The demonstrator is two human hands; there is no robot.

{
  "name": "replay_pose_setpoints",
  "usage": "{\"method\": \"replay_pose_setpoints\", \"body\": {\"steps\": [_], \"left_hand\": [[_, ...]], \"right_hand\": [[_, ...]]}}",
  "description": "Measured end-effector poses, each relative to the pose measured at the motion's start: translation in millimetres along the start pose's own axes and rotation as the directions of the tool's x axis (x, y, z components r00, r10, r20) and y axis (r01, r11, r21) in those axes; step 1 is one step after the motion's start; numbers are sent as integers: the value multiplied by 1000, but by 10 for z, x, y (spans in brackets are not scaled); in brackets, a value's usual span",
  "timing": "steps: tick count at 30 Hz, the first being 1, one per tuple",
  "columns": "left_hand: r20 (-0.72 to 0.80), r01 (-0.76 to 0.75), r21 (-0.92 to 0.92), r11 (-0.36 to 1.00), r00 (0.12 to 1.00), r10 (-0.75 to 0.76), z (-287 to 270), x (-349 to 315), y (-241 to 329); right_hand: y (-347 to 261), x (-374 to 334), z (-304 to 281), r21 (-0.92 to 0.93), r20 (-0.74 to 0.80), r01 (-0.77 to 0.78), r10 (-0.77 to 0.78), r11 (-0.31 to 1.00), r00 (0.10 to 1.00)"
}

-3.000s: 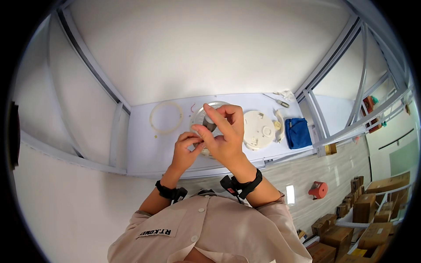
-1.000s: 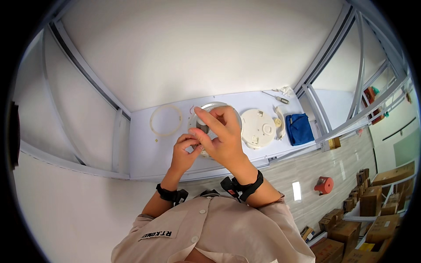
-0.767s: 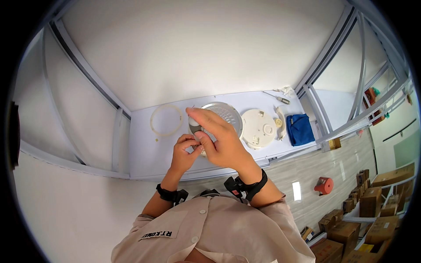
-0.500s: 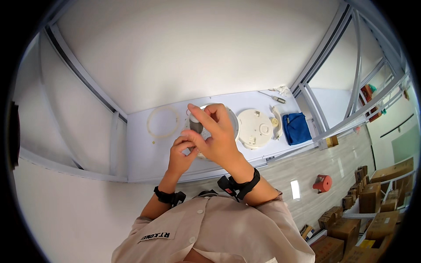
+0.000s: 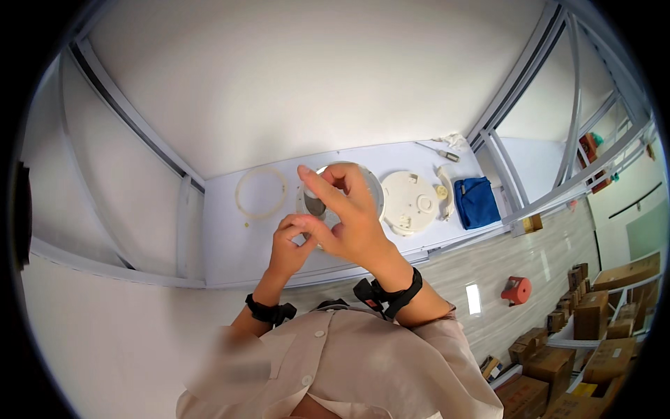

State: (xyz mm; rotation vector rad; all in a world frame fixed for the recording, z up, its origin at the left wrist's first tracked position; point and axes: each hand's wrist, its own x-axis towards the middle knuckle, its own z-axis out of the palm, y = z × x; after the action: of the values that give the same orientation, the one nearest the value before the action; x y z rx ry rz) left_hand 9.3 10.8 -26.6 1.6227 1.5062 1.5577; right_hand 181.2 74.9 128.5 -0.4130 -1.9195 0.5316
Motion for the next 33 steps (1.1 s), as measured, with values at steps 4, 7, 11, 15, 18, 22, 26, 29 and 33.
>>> {"method": "replay_pose_setpoints", "body": {"steps": [4,7,11,15,18,22,26,29,33], "left_hand": [[2,4,10,1000,1000,-4,-10,2,26],[13,-5,29,1000,1000,5,-23,7,28],[2,1,-13,1000,1000,-1,6,4,15],[13,16,-19,1000,1000,-16,-9,-10,45],[0,11,-9,1000,1000,-11,-22,-33,56],[4,-1,25,1000,1000,1,-36,-59,10],[17,20,40,999,1000,-21,-21,-39,128],[5,-20,84,996,1000,19,-26,-47,90],[-9,-52,97,994,999,53,-45,-89,33]], "right_hand": [[-46,47,35,195,55,-36,25,980,998],[32,-5,13,136,84,1,-12,991,996],[93,-84,60,-54,-58,-16,13,998,998],[-49,-25,41,17,-12,-19,19,1000,1000],[-135,56,68,140,-1,-18,18,990,1000],[-69,-23,52,130,61,-21,13,991,998],[-46,-162,114,-43,-59,-47,45,998,997],[-51,-155,146,-82,-103,24,-32,996,994],[-187,-2,119,22,-49,33,-32,999,998]]}}
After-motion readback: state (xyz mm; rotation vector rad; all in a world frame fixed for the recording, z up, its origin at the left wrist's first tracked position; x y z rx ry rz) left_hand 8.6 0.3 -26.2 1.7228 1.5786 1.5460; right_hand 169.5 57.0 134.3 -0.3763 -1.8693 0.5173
